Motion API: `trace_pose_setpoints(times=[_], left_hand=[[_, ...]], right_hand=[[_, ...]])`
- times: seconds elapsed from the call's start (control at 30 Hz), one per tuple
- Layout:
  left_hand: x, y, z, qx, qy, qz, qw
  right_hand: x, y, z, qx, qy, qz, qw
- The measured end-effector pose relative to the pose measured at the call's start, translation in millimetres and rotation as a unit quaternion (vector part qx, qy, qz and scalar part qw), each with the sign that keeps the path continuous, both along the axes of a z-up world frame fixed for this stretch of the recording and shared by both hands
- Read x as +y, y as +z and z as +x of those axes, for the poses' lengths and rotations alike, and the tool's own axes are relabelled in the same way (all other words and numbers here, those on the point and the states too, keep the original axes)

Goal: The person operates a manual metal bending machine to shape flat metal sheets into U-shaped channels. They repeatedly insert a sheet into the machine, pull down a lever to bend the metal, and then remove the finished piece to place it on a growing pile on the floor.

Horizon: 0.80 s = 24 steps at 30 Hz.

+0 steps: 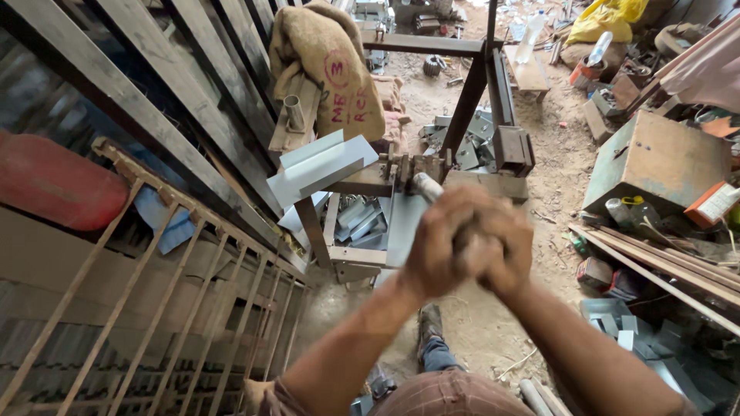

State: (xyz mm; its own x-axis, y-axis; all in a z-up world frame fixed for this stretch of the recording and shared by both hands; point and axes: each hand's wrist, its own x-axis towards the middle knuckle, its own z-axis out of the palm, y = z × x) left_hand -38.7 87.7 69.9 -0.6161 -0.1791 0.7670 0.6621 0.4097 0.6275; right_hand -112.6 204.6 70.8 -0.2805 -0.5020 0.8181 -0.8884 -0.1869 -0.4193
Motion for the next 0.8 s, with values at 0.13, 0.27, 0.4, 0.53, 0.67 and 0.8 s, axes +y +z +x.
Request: trace_pose_setpoints(times=[0.13, 0.27, 0.4, 0.53, 0.67, 0.8], left_hand=[[5, -9, 12, 0.032, -0.007, 0.008, 0.999], [-12, -7, 23, 0.013, -0.025, -0.026, 0.999], [-39, -54, 26, 0.008, -0.013, 0.084, 0.996], [-94, -173, 22, -0.299, 0.219, 0.154, 0.916], [-127, -304, 29, -0.486, 0.214, 0.132, 0.837], [-106, -357, 37, -0.501, 0.063, 0.281, 0.816]], right_hand=[[6, -16, 2, -0.049, 0.064, -0.009, 0.997], [2, -1, -1, -0.074, 0.103, 0.021, 0.992], [-7, 19, 6, -0.152, 0.181, 0.008, 0.972], [-12, 30, 0, -0.105, 0.220, 0.011, 0.970], [-27, 25, -26, -0.041, 0.271, -0.038, 0.961], [-33, 22, -56, -0.107, 0.238, -0.090, 0.961]])
